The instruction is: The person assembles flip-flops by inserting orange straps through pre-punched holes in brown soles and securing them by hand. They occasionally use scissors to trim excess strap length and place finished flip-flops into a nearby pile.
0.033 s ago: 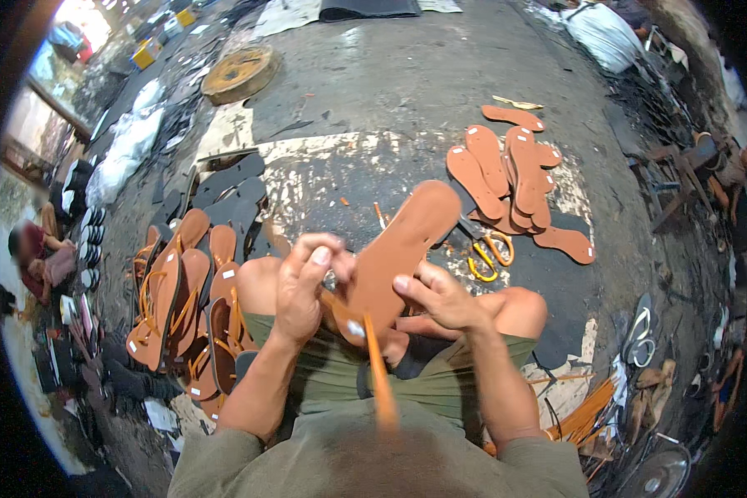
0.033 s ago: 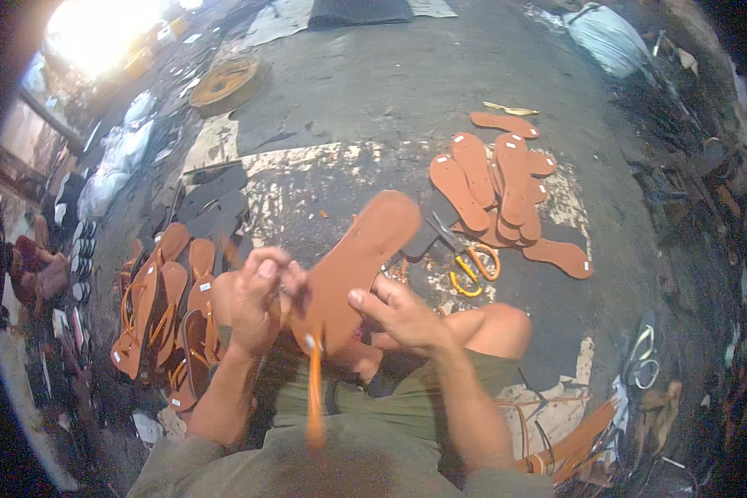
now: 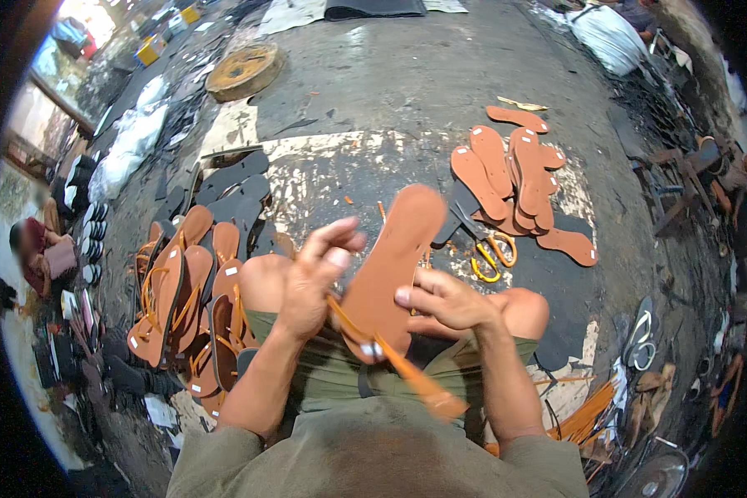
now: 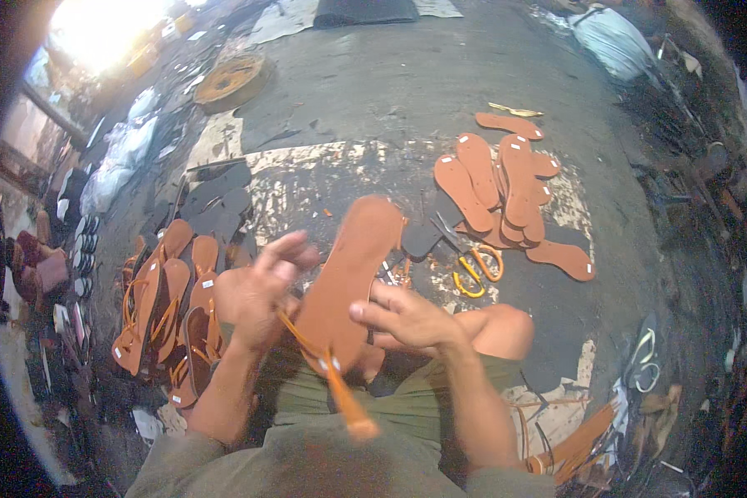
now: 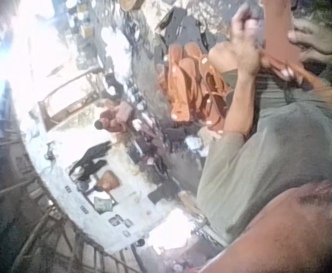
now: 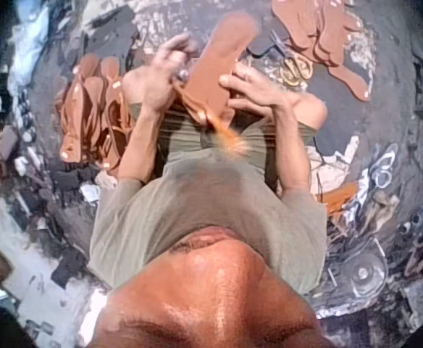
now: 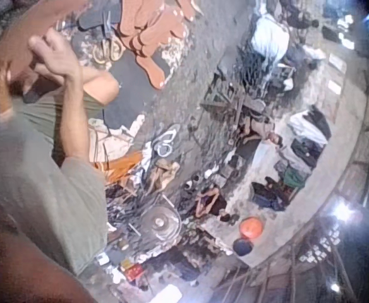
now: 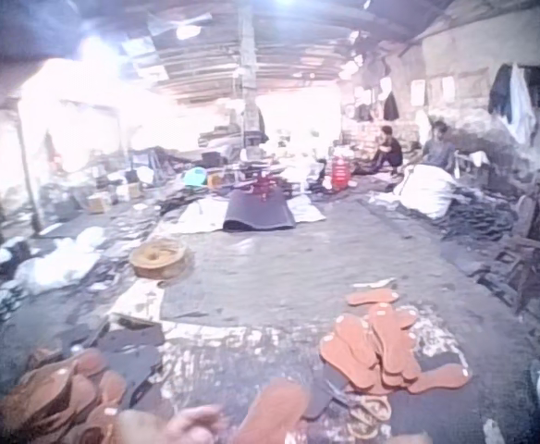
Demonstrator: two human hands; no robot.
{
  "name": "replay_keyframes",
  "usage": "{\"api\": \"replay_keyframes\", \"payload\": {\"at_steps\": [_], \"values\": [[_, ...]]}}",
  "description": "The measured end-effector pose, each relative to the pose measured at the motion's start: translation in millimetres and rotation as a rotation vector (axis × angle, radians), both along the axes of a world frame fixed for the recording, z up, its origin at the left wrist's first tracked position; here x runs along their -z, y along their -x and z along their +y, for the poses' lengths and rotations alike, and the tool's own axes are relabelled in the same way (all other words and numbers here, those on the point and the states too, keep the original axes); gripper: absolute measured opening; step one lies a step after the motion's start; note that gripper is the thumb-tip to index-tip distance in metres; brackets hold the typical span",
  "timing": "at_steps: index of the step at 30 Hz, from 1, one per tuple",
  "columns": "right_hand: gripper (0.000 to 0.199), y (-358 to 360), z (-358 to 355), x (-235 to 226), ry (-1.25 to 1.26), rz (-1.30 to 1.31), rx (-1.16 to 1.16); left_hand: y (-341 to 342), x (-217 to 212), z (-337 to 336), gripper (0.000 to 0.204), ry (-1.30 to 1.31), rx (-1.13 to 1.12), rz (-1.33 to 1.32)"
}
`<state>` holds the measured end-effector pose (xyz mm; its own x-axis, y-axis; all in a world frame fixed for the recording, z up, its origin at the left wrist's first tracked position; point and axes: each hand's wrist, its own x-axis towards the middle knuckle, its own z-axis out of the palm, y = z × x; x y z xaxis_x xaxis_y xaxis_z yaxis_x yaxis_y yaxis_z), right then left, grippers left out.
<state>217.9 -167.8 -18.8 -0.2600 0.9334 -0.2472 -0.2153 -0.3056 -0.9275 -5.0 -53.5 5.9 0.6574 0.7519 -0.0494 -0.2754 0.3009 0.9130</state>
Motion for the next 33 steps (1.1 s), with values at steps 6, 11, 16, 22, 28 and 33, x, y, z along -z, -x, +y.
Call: {"api": "replay_keyframes", "payload": {"at_steps": [6, 11, 16, 22, 28, 33], "values": [[0.023, 0, 24, -11, -0.122, -0.423, 0.101, -20, 0, 2, 0.064, 0.26, 0.036, 0.019], [0.022, 32, -8, 5, -0.625, -0.464, 0.855, -22, 16, 20, 0.059, 0.168, -0.333, 0.008], [0.025, 19, 34, 6, -0.285, -0.021, 1.089, -29, 15, -8, 0.051, 0.037, -0.272, 0.05], [0.013, 42, 27, -45, -0.358, -0.596, 0.627, -24, 10, -14, 0.035, -0.15, -0.254, 0.212], [0.011, 52, 29, -45, -0.451, -0.869, 0.667, -29, 3, -22, 0.029, -0.212, -0.291, 0.138], [0.016, 52, 31, -41, -0.496, -0.873, 0.635, -20, 22, -27, 0.03, -0.347, -0.254, 0.318]]}}
